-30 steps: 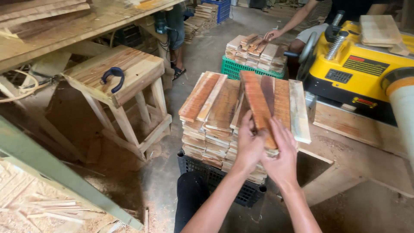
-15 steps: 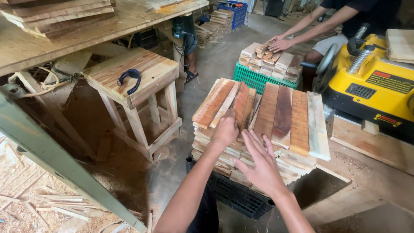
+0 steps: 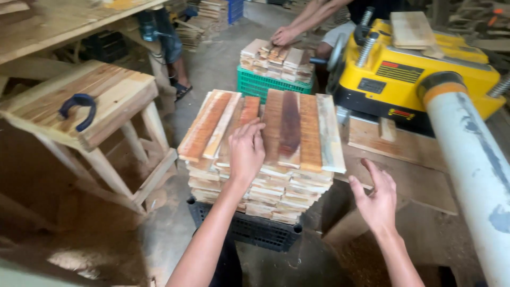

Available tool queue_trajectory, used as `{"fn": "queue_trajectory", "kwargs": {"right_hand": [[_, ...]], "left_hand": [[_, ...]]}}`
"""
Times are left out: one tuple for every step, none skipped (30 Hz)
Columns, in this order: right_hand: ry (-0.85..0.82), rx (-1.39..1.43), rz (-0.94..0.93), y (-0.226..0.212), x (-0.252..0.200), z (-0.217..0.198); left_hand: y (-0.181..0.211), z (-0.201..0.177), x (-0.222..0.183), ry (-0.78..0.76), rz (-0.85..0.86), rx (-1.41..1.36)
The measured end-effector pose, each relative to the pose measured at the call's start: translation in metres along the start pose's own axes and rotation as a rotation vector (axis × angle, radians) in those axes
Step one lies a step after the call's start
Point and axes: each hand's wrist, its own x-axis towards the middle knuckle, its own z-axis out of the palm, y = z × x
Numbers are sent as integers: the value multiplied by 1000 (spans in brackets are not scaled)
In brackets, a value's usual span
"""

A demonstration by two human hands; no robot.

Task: Feeding wooden boards into a thickness planer machine to smooth their surfaces.

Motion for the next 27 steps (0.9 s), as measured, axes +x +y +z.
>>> {"fn": "queue_trajectory", "kwargs": {"right_hand": [[12, -14, 12, 19, 3, -4], [-97, -56, 271, 39, 5, -9], [-210, -92, 536, 57, 4, -13], [-204, -100, 551, 83, 2, -9], [-218, -116, 616, 108, -1, -4], [-231, -132, 680, 133, -3, 0], [-222, -137, 692, 143, 2, 2], [-229, -121, 734, 152, 7, 3], [-237, -107, 777, 162, 11, 4], [-228, -113, 789, 164, 19, 3], [-223, -104, 795, 167, 24, 3], [-219, -95, 801, 170, 31, 3], [-205, -101, 811, 175, 37, 4], [-194, -122, 813, 180, 44, 5], [-190, -147, 812, 185, 52, 6], [-184, -155, 820, 196, 57, 9], [-157, -176, 801, 207, 68, 14], [-130, -198, 783, 218, 80, 18], [-121, -202, 781, 223, 88, 24], [-188, -175, 792, 227, 98, 29], [-250, -147, 796, 233, 111, 36], [-237, -151, 788, 246, 116, 40], [-328, -217, 741, 256, 116, 48], [-418, -284, 693, 267, 115, 57], [-421, -283, 698, 263, 119, 55], [-410, -249, 687, 259, 122, 52], [-401, -216, 678, 254, 122, 48]], "left_hand": [[21, 14, -3, -11, 10, -16], [42, 26, -7, -43, 118, -38], [62, 37, -15, -77, 219, -55], [81, 60, -26, -90, 221, -68], [100, 82, -35, -173, 329, -102], [119, 103, -45, -254, 436, -138], [128, 127, -56, -263, 443, -149], [137, 150, -66, -365, 483, -100], [146, 173, -78, -466, 522, -51], [146, 203, -79, -474, 529, -63], [147, 232, -82, -517, 464, -69], [147, 262, -84, -560, 399, -74], [153, 270, -72, -566, 411, -85], [158, 278, -59, -647, 239, -115], [163, 286, -47, -726, 59, -143], [163, 302, -44, -733, 64, -153], [161, 320, -36, -748, -29, -141], [159, 337, -28, -763, -121, -128], [152, 352, -25, -760, -114, -134], [145, 367, -22, -787, -202, -122], [138, 383, -15, -807, -286, -110], [135, 397, -14, -799, -275, -117], [128, 406, -18, -849, -248, -28], [121, 416, -22, -898, -220, 62], [124, 418, -16, -904, -221, 63], [127, 419, -12, -896, -227, 90], [130, 419, -10, -890, -234, 115]]}}
